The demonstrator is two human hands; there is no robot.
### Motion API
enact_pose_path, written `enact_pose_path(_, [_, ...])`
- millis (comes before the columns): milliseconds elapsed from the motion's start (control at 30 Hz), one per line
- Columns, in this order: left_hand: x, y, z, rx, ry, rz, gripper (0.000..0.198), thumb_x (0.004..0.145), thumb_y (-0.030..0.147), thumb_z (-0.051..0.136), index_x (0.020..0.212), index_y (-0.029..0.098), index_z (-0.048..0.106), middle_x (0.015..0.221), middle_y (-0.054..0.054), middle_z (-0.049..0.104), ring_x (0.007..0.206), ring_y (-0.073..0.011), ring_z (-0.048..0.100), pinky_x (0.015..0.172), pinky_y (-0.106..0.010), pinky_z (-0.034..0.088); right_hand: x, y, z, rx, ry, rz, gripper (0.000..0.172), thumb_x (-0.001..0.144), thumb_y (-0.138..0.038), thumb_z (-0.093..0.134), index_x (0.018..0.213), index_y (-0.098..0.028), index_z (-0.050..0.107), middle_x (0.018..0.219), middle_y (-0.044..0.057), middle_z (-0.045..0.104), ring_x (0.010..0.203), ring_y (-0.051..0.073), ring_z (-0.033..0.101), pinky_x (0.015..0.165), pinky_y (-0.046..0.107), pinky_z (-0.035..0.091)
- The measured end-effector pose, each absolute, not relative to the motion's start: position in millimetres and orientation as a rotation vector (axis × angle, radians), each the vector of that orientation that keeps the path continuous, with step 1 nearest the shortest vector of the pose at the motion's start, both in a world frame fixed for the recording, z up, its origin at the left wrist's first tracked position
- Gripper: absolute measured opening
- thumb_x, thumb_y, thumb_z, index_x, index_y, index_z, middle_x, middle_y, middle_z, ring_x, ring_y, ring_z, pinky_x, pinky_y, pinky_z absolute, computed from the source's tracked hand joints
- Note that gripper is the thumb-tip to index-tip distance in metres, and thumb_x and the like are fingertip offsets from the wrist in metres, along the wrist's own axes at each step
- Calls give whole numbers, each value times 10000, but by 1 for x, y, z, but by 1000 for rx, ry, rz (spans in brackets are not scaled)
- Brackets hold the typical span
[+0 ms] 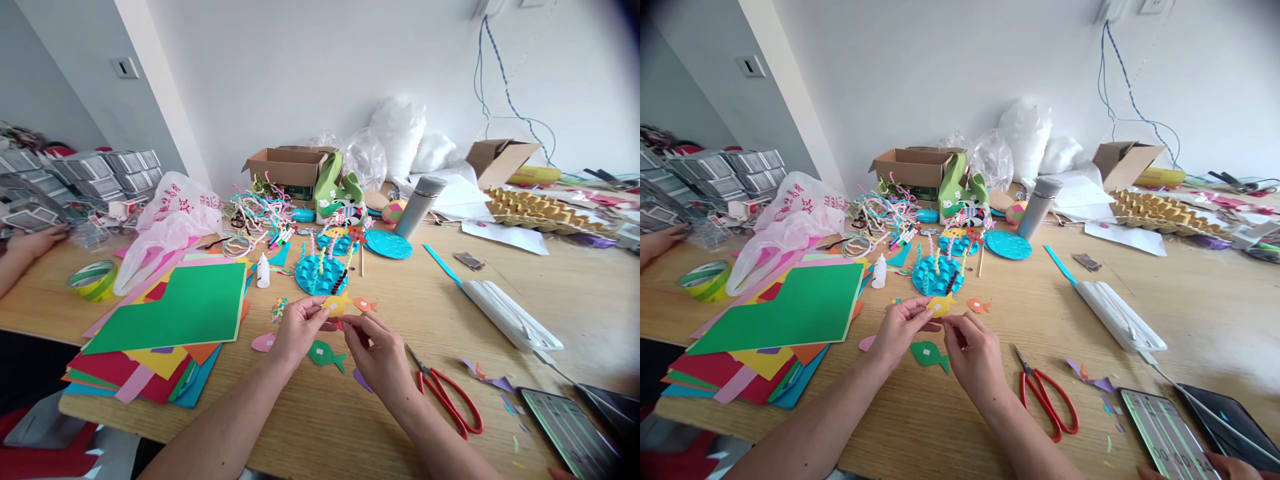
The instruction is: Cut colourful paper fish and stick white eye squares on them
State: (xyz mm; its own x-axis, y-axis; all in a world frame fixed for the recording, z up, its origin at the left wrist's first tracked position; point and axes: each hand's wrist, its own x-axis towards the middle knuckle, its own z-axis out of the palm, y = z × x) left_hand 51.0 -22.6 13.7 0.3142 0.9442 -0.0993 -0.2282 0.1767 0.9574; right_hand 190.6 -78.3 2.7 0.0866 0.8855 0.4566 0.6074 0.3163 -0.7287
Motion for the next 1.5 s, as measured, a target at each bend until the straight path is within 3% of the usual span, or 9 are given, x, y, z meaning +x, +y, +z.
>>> enact_pose_path(167, [50,-23,17,1084,873,1010,337,700,397,742,873,109,714,811,-85,744,734,-206,711,715,-321,588,190,-79,8,-1364,-1500,377,135,896,-263,550,855,-217,670,714,4,614,605,120,539,572,246,442])
enact_pose_path(367, [49,-23,17,1099,874,991,354,701,414,738,881,110,707,811,-84,744,706,-207,715,669,-309,589,195,-72,7,-1302,-1302,580,171,846,-370,620,824,-230,715,1011,75,658,951,204,611,771,322,508])
enact_pose_path(633, [51,-24,9,1148,836,918,354,706,445,730,863,129,701,755,-58,737,649,-195,707,660,-324,592,196,-72,9,-1359,-1274,747,297,828,-482,608,769,-200,679,743,42,683,719,183,611,684,296,483])
enact_pose_path(733, [51,-24,10,1142,855,933,373,707,400,737,952,122,696,807,-71,742,669,-193,705,660,-323,590,196,-72,10,-1363,-1266,737,303,831,-486,602,780,-199,683,748,44,681,722,183,605,674,288,473])
enact_pose_path(900, [51,-26,15,1132,803,958,574,739,281,703,1281,151,564,933,-74,746,822,-194,709,773,-321,583,196,-72,8,-1362,-1234,742,276,839,-462,608,801,-199,682,767,35,678,725,172,593,680,279,462])
enact_pose_path(1000, [51,-28,17,1151,771,968,593,773,272,660,1340,169,522,925,-58,748,814,-184,710,802,-329,585,195,-72,7,-1365,-1247,747,272,849,-454,597,794,-198,673,765,34,673,727,171,590,689,287,461])
enact_pose_path(1100, [51,-28,16,1159,786,1000,518,762,290,672,1264,178,605,885,-39,746,784,-185,707,765,-335,602,194,-72,6,-1370,-1286,695,258,863,-434,585,787,-203,670,767,35,658,732,171,587,694,299,464])
enact_pose_path(1233, [50,-26,12,1123,849,1046,412,731,312,705,1124,185,703,903,-40,747,707,-182,709,689,-340,618,193,-73,4,-1359,-1319,494,192,862,-391,596,825,-229,693,932,60,629,860,190,581,717,314,480])
enact_pose_path(1500, [49,-25,14,1078,912,1049,295,716,301,712,983,182,759,998,-69,750,646,-185,719,644,-314,615,192,-76,7,-1357,-1526,230,104,901,-250,561,871,-237,660,816,30,632,779,177,544,707,329,449])
